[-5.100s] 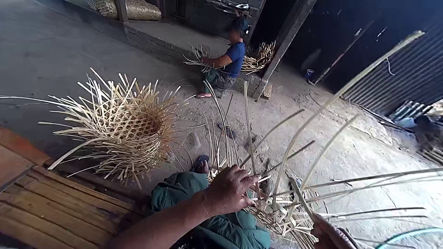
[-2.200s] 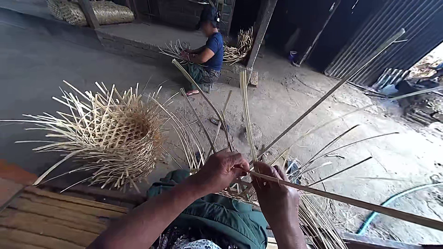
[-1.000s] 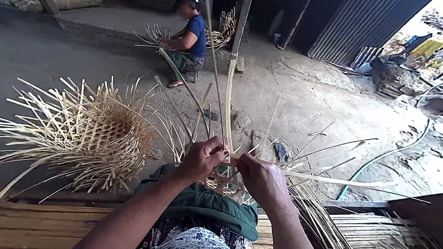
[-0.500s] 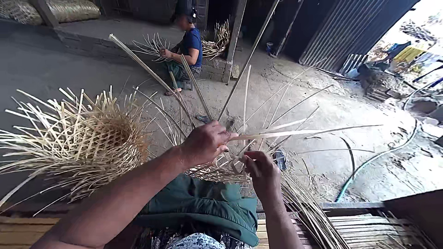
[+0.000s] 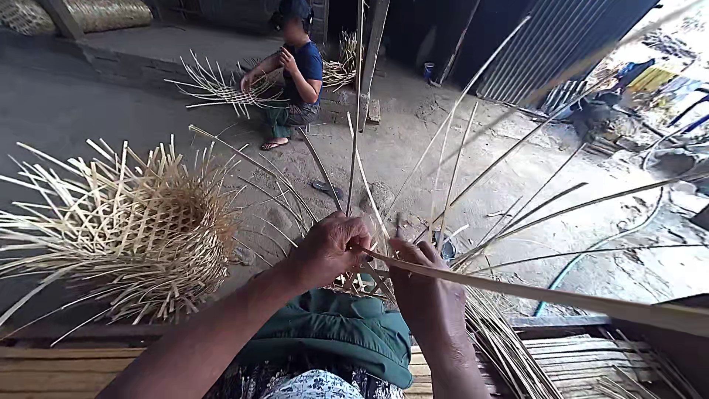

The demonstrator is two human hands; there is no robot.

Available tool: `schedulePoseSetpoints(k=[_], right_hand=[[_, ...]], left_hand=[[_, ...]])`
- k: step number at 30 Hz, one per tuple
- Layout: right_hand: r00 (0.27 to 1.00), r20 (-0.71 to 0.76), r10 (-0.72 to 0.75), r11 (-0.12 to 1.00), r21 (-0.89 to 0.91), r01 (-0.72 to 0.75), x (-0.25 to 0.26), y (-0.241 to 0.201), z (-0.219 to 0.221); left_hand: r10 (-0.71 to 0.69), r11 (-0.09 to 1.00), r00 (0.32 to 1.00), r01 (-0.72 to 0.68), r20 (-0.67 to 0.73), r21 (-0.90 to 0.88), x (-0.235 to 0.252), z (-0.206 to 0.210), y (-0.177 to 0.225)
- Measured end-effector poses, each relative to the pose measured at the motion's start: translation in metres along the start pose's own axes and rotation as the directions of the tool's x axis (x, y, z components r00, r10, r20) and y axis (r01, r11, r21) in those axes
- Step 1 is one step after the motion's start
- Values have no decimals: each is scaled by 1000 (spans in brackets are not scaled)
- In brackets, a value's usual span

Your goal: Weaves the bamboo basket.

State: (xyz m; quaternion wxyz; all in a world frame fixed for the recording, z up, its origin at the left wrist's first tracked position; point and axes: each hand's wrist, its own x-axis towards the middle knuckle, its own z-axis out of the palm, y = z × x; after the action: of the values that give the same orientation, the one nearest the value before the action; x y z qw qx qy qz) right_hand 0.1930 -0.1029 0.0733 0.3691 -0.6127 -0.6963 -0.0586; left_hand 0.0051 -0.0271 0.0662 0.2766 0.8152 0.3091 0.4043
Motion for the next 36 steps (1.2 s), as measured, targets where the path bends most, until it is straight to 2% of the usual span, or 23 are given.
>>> schedulePoseSetpoints(k=[1, 3, 6, 8, 9, 10, 11, 12, 13, 14, 16, 17, 19, 20, 21, 23, 25, 27, 28, 30, 33, 35, 36], right_hand=[[995, 96, 21, 991, 131, -34, 5, 6, -3], [957, 289, 23, 904, 402, -144, 17, 25, -2], [863, 505, -23, 638, 672, -376, 31, 43, 1], [842, 536, -65, 477, 758, -446, 33, 52, 5], [859, 505, -82, 451, 787, -420, 31, 55, 9], [889, 445, -103, 479, 806, -348, 27, 56, 13], [923, 354, -150, 567, 796, -213, 24, 55, 16], [946, 265, -189, 715, 698, -52, 19, 49, 15], [957, 191, -220, 852, 515, 93, 14, 39, 13], [961, 133, -243, 936, 294, 196, 9, 27, 11], [963, 107, -249, 965, -58, 256, 4, 13, 9], [964, 135, -229, 956, -157, 249, 5, 13, 9], [951, 220, -218, 937, -224, 267, 8, 18, 4], [936, 261, -236, 930, -219, 295, 10, 21, -1], [919, 301, -253, 927, -196, 320, 12, 24, -6], [892, 359, -274, 929, -141, 342, 18, 25, -15], [873, 407, -270, 935, -108, 339, 20, 22, -19], [875, 395, -282, 931, -107, 348, 20, 23, -13], [883, 378, -277, 936, -101, 337, 20, 24, -10], [902, 367, -226, 955, -97, 279, 21, 26, -9], [907, 402, -128, 977, -108, 186, 23, 28, -11], [893, 447, -49, 986, -123, 115, 25, 27, -13], [878, 479, -4, 989, -125, 73, 26, 27, -14]], left_hand=[[5, 999, 1000, -4, 8, -32, 0, -2, -3], [4, 995, 1000, -1, 27, -104, -2, -4, -13], [-44, 971, 999, 49, 27, -236, -5, -2, -25], [-70, 971, 997, 59, -36, -233, -5, 1, -30], [-44, 987, 995, 30, -88, -158, -5, 5, -33], [19, 1000, 990, -22, -141, -19, -5, 10, -36], [120, 982, 977, -90, -175, 168, -4, 16, -40], [209, 928, 961, -137, -183, 346, -3, 21, -43], [254, 869, 953, -149, -167, 473, -3, 24, -43], [263, 820, 954, -144, -141, 554, -3, 26, -40], [246, 766, 965, -135, -93, 628, -2, 26, -32], [231, 760, 971, -135, -70, 636, -3, 26, -27], [158, 826, 987, -124, -15, 550, -2, 22, -18], [99, 890, 995, -94, 13, 446, -1, 17, -14], [27, 948, 999, -36, 32, 315, 1, 10, -11], [-131, 986, 989, 123, 66, 113, 7, -2, -4], [-228, 971, 968, 219, 103, 95, 10, -6, 3], [-293, 954, 947, 278, 135, 115, 12, -5, 6], [-291, 956, 944, 281, 154, 82, 12, -4, 4], [-207, 968, 966, 225, 153, -108, 9, -1, -3], [-109, 907, 994, 111, 29, -407, 1, 7, -9], [-58, 910, 988, -7, -144, -416, -4, 15, -15], [8, 943, 973, -84, -229, -321, -6, 19, -17]])
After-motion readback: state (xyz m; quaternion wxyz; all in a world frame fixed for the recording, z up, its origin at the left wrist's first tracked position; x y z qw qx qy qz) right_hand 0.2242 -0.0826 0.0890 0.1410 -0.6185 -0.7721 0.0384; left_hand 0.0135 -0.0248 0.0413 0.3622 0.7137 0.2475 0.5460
